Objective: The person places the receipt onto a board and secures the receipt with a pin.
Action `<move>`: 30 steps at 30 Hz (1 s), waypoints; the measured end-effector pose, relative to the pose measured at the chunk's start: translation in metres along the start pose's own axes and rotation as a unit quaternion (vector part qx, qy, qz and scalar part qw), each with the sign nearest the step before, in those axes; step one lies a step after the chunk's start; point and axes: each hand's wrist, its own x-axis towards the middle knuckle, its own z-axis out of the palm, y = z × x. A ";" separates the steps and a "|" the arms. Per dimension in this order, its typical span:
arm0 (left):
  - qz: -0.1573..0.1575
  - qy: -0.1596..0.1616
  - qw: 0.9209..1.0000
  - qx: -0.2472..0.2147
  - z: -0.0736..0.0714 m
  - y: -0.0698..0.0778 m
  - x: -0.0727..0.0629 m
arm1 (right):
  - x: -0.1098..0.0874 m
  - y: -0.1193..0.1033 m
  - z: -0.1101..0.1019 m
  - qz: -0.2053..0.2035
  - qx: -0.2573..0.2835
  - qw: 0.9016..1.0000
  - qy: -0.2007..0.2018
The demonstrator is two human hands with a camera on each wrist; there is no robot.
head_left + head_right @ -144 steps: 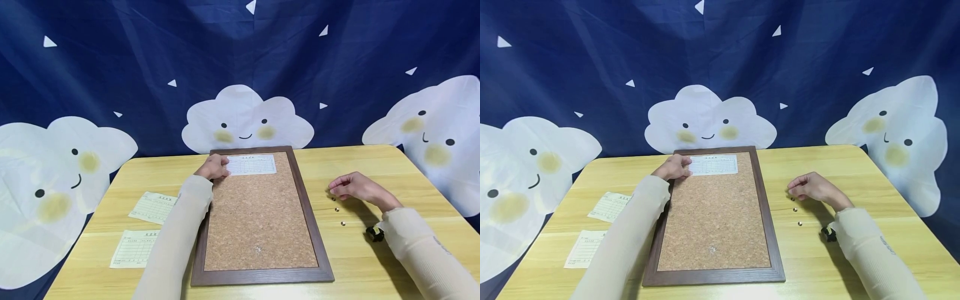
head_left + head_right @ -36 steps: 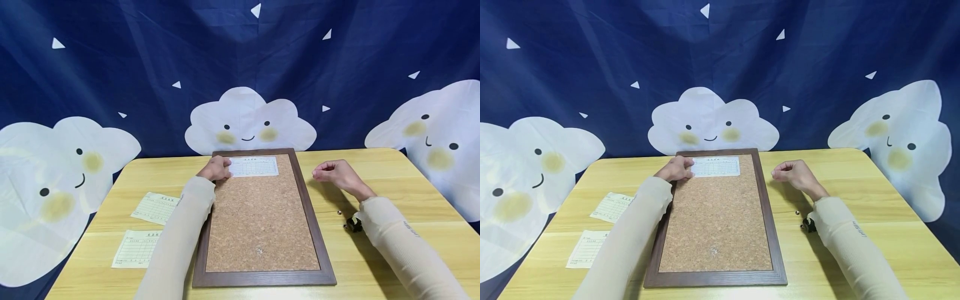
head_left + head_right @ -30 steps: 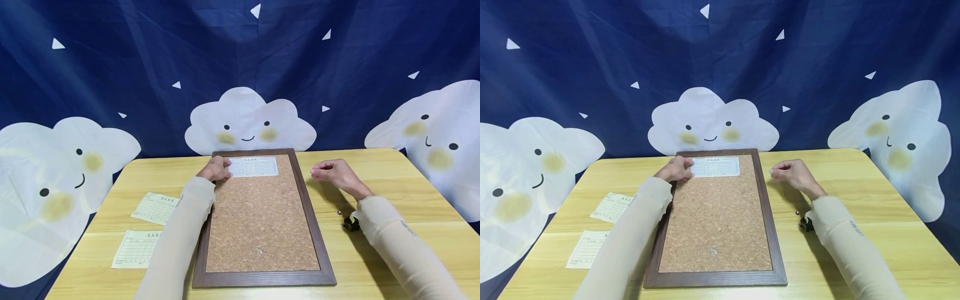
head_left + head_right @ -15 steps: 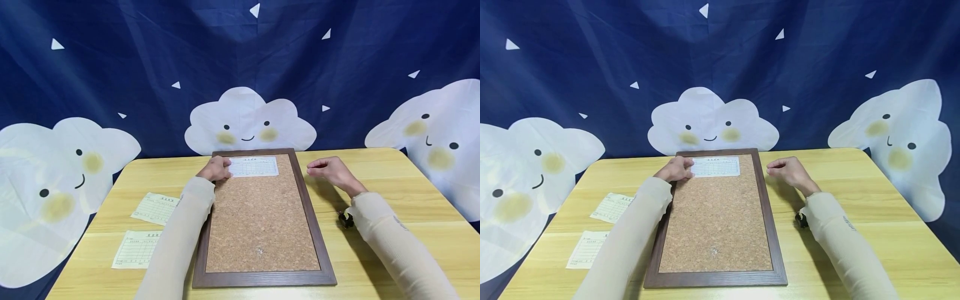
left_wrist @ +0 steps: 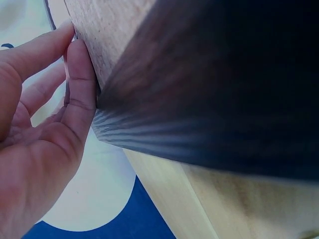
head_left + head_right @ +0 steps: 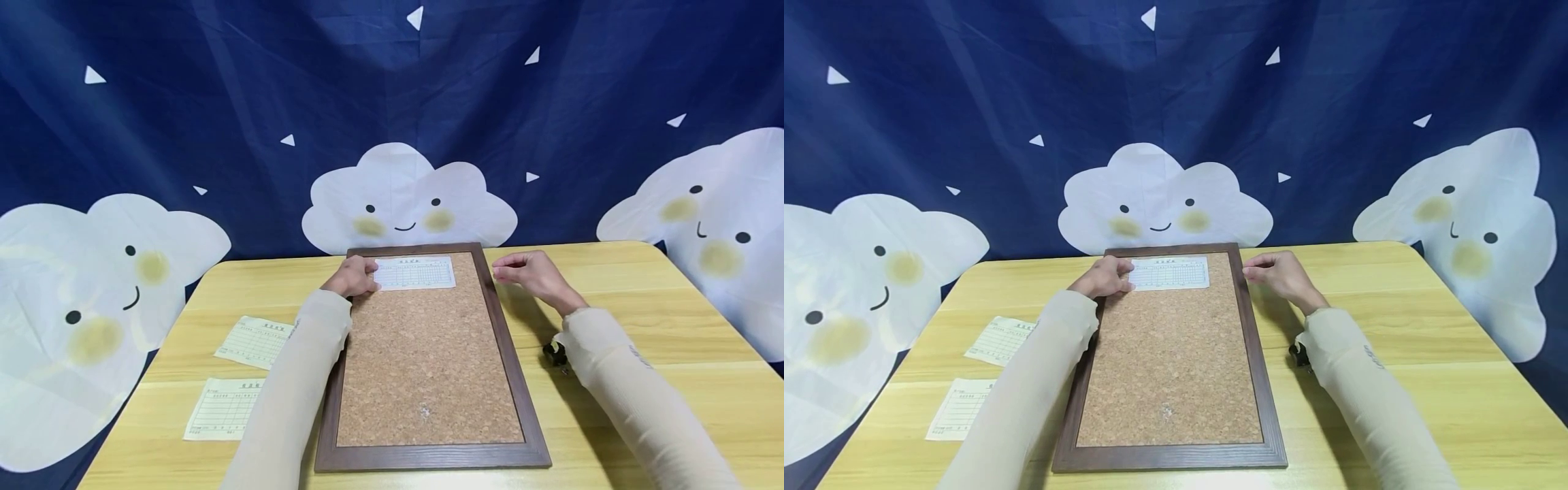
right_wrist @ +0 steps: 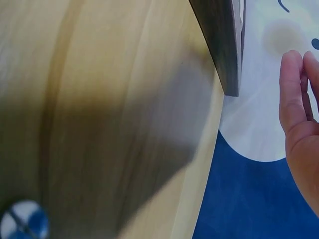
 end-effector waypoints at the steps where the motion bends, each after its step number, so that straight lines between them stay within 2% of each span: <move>1: 0.003 0.000 1.000 0.004 0.000 0.000 0.000 | 0.001 0.000 0.001 -0.001 0.007 1.000 -0.001; 11: 0.013 0.008 0.999 0.031 0.000 -0.003 0.000 | 0.008 -0.001 0.013 -0.013 0.046 0.999 -0.013; 21: 0.008 0.009 1.000 0.027 0.000 0.000 0.001 | 0.015 -0.003 0.018 -0.034 0.087 0.995 -0.015; 27: 0.015 0.011 0.999 0.038 0.000 0.001 0.001 | 0.019 -0.006 0.019 -0.027 0.093 0.995 -0.013; 30: 0.014 0.009 0.999 0.029 -0.001 0.001 0.000 | 0.022 -0.007 0.021 -0.020 0.093 0.995 -0.013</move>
